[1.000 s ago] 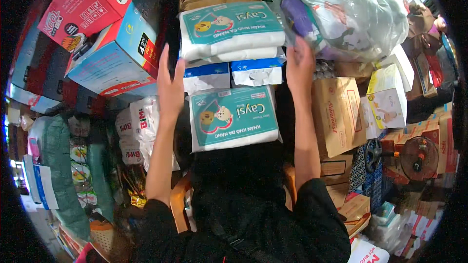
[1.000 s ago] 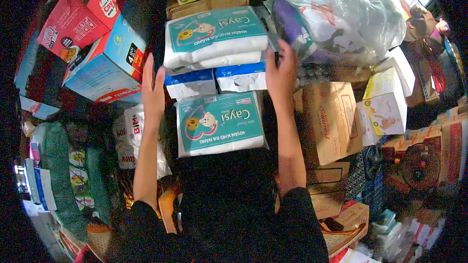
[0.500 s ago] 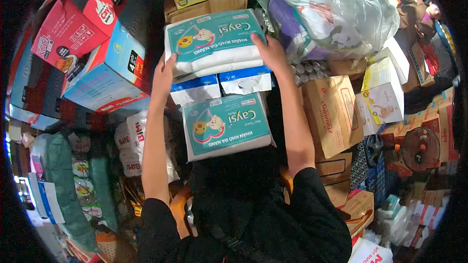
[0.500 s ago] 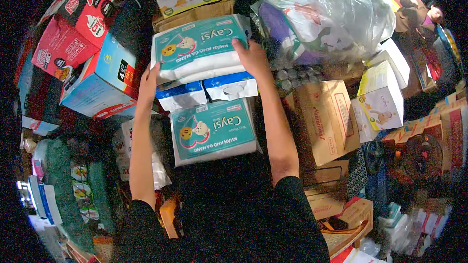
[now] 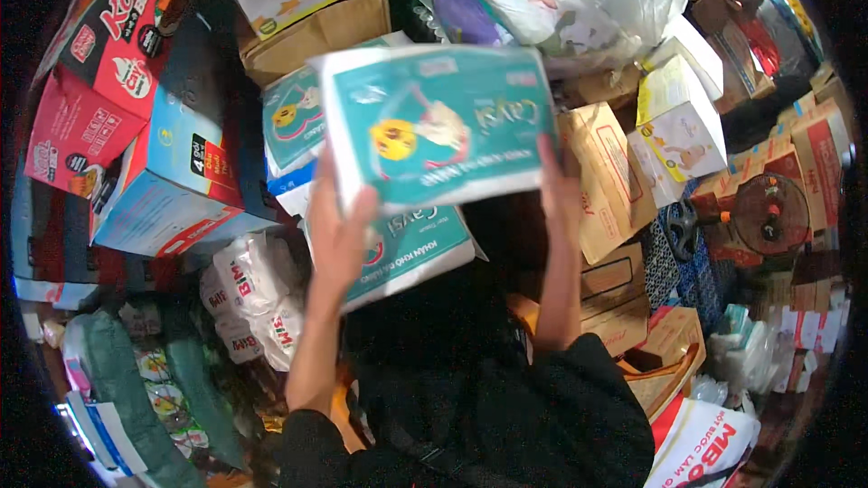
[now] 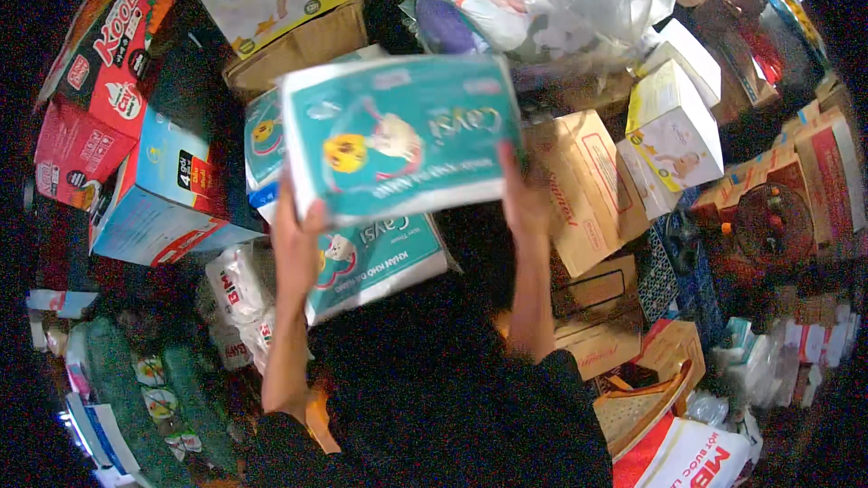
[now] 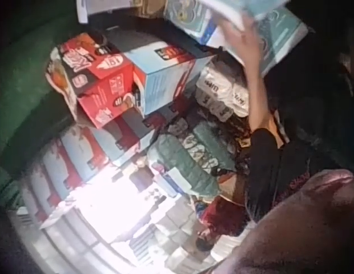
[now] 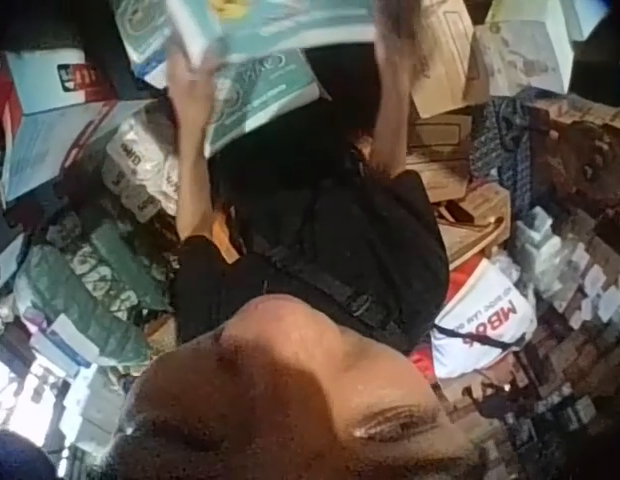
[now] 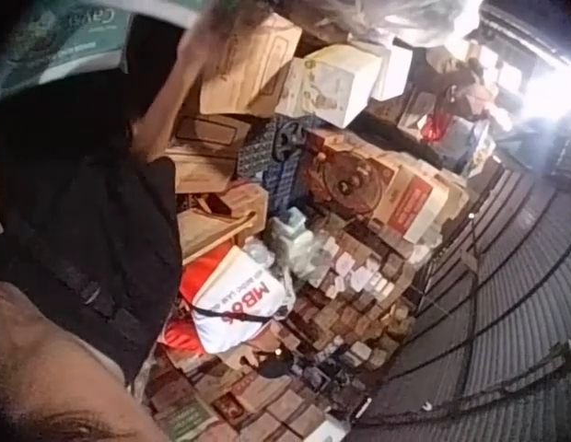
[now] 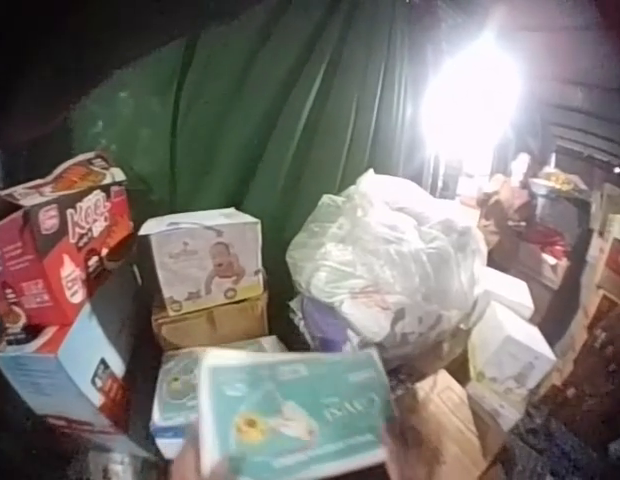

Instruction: Organizing and stacking various packaged goods like diapers and wet wipes in a storage area.

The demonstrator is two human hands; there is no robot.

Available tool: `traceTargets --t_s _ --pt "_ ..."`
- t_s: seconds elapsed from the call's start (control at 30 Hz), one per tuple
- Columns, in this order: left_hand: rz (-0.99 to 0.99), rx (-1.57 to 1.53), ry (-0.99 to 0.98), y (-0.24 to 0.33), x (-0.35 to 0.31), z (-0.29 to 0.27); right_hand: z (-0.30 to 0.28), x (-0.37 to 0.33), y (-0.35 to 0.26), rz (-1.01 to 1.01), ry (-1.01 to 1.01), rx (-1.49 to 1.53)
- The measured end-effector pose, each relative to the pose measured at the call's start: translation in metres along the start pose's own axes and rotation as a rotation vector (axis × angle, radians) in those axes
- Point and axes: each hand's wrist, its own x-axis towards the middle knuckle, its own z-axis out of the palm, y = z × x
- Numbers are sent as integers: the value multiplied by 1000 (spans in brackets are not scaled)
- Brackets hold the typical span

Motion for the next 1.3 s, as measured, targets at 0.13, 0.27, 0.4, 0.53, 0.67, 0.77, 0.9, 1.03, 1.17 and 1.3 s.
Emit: traceTargets --t_s 0.13,0.27,0.4,0.53,0.67,0.77,0.9,1.03,1.17,1.3 --pt "-22 -69 -249 9 -25 71 -80 -4 85 154 111 300" --pt "-241 -359 -330 -23 -31 162 -151 -35 155 142 162 377" --pt "-454 -412 -354 -64 -38 228 -170 -58 199 128 484 398" --pt "-407 -464 -346 -91 -46 280 -170 -62 217 189 649 234" --pt "-293 -276 -446 -98 -47 302 -156 -64 194 129 746 -705" --pt "-400 -580 -518 -95 -38 312 -145 -69 160 -229 463 -998" --pt "-348 -807 -519 -88 -28 321 -127 -49 136 -343 155 -1102" --pt "-359 -724 -589 -69 -34 309 -121 -5 145 -228 191 -1225" --pt "-384 -680 -719 -29 -54 259 -127 37 155 -217 258 -1258" --pt "-198 -486 -713 -1 -54 194 -131 63 161 -232 310 -1249"
